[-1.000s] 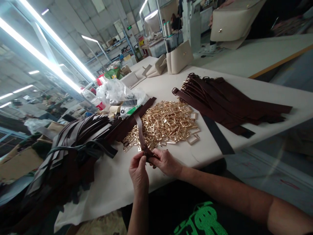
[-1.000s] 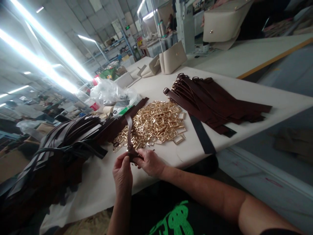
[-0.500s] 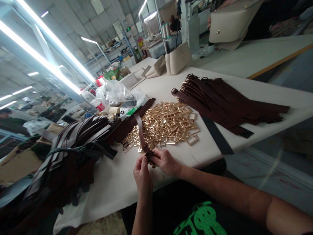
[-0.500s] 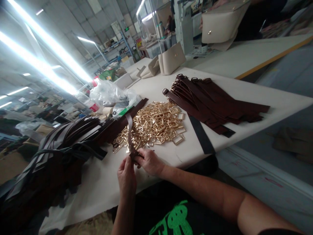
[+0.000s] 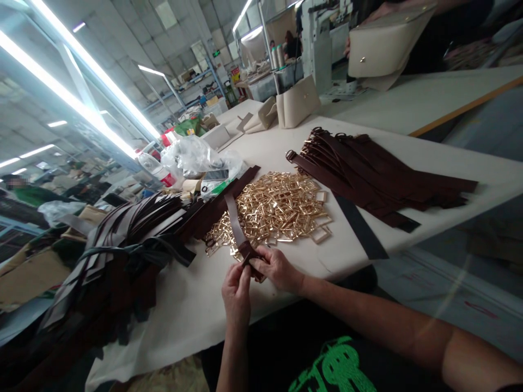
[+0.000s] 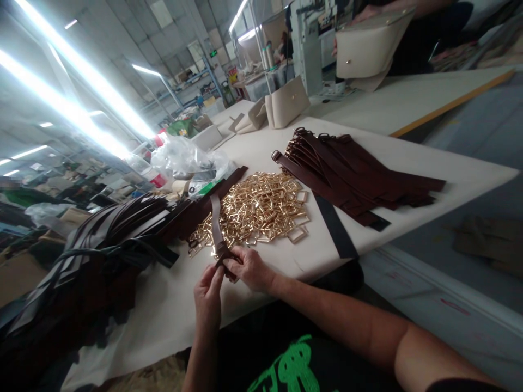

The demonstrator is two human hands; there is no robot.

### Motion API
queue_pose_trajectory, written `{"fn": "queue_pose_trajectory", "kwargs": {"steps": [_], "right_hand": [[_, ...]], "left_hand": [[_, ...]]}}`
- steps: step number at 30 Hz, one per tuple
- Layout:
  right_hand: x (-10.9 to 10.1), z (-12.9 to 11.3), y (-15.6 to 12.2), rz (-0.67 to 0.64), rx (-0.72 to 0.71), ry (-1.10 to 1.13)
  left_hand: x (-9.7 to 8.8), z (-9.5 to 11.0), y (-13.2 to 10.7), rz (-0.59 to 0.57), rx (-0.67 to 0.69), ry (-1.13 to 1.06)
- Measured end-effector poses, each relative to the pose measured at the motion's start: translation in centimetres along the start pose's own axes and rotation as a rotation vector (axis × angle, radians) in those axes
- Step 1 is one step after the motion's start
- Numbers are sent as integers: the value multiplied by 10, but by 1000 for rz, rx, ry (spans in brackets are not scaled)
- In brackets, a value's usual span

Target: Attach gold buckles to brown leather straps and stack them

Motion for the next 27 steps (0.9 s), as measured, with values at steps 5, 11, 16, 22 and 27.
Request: {"fn": "queue_pose_trajectory", "kwargs": {"steps": [5, 11, 16, 22, 27], "right_hand": [[-2, 6, 0, 18, 9, -63], [-1, 2, -4, 3, -66, -224], [-3, -1, -2, 46, -151, -301], [-2, -3, -4, 47, -197, -455], [0, -6, -7, 19, -229, -461]], "left_hand": [[0, -23, 10, 184, -339, -393], [36, -9, 19, -44, -716, -620], [40, 1, 15, -29, -716, -693], [31, -13, 0, 39, -657, -652], [29, -22, -8, 70, -587, -654]]}}
Point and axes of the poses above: each hand's wrist, its own y-axis towards the middle knuckle, its own x-axis out of the palm, z = x × y, the point moved 6 cm from there along y, towards the middle knuckle, and after that the axes turned 15 degrees about z, right-handed, at the moved point
